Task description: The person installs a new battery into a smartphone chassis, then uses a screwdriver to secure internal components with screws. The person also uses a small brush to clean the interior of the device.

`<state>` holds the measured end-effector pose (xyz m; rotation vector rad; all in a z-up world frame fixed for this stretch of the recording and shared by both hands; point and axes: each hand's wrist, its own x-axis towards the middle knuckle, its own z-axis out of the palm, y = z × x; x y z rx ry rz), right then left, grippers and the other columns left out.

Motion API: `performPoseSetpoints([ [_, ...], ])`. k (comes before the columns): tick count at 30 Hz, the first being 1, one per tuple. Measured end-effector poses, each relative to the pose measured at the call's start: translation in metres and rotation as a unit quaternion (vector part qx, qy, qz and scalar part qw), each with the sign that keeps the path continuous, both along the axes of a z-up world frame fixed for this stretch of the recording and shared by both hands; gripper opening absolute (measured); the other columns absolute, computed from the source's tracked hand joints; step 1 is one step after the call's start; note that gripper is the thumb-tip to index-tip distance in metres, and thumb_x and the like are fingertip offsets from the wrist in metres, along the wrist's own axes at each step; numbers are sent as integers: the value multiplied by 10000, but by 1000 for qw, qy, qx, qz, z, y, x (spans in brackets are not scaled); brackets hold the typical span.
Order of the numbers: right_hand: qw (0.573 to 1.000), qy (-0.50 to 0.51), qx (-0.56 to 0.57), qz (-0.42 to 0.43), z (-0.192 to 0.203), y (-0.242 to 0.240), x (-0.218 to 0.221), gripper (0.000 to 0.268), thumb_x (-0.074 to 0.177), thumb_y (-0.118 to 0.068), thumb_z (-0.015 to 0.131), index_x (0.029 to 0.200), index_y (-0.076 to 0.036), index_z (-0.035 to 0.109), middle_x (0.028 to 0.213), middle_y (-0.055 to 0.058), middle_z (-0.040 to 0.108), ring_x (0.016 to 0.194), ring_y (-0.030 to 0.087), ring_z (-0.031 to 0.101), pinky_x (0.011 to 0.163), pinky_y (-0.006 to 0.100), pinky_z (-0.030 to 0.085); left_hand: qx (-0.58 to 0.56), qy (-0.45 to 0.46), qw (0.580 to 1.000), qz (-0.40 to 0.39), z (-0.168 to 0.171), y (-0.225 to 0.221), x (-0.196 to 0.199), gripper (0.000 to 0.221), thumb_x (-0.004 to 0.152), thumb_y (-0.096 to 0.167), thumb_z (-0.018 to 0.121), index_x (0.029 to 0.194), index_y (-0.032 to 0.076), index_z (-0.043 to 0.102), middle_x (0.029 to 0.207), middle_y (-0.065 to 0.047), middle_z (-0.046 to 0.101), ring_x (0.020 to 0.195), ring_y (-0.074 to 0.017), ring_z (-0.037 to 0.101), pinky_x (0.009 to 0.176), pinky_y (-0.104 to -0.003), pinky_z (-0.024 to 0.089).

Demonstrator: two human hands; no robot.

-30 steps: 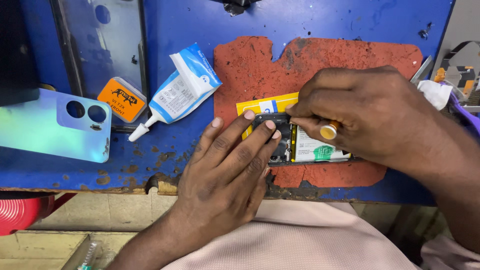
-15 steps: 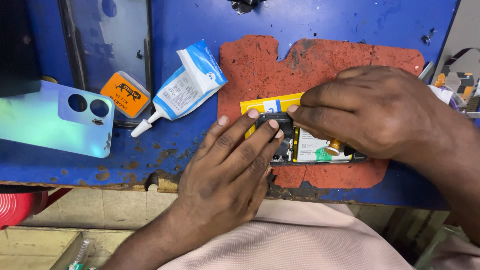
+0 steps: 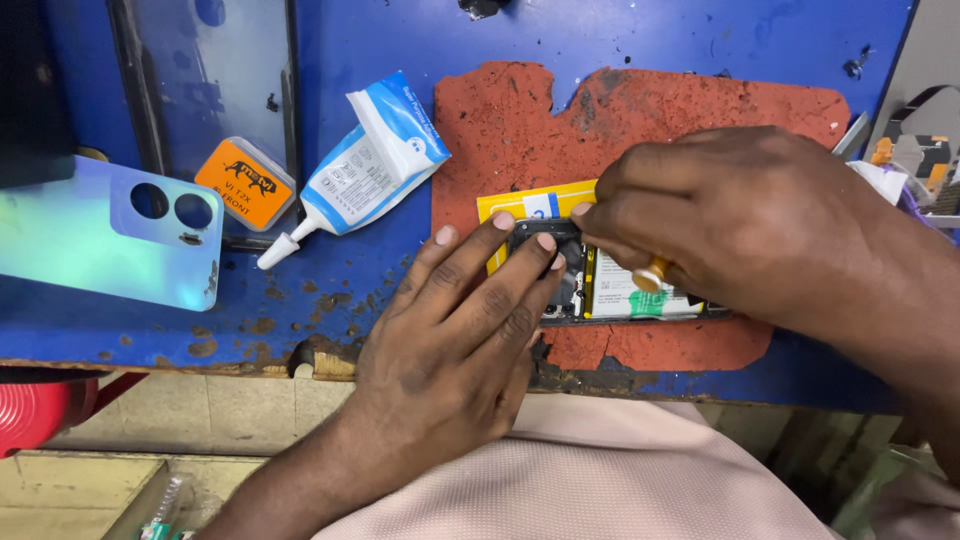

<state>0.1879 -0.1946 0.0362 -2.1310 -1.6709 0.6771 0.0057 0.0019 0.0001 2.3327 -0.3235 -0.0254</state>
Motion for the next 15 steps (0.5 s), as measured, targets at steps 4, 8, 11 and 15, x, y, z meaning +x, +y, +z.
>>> performPoseSetpoints([
  [4,996,4,-1,-85,5,5,-5,208,832,-123,763,1019,-32,751,962,65,732,832,236,722,682,350,581,3,-2,1000,6,0,-1,1,532,875,115,680,1391,3,618,1490,-127,527,1402,-353,506,1213,-571,354],
  [8,976,33,25,-215,12,2,-14,123,893,-38,750,1011,-2,752,974,107,746,834,215,728,689,329,588,7,0,1000,3,-2,0,-1,527,874,110,677,1388,3,625,1489,-122,535,1399,-346,511,1216,-558,354],
  [11,958,11,31,-286,19,-13,-27,153,1001,-92,656,1044,35,729,964,155,720,841,236,721,706,345,582,10,-3,1000,5,-1,0,0,507,895,112,676,1389,9,627,1487,-112,540,1404,-334,515,1222,-554,353],
  [15,924,105,121,-347,12,-36,-39,421,1120,-339,473,1051,43,637,998,157,632,809,256,702,729,318,587,14,-5,1000,6,-2,0,0,498,902,108,670,1389,11,631,1486,-110,542,1405,-334,518,1220,-552,353],
])
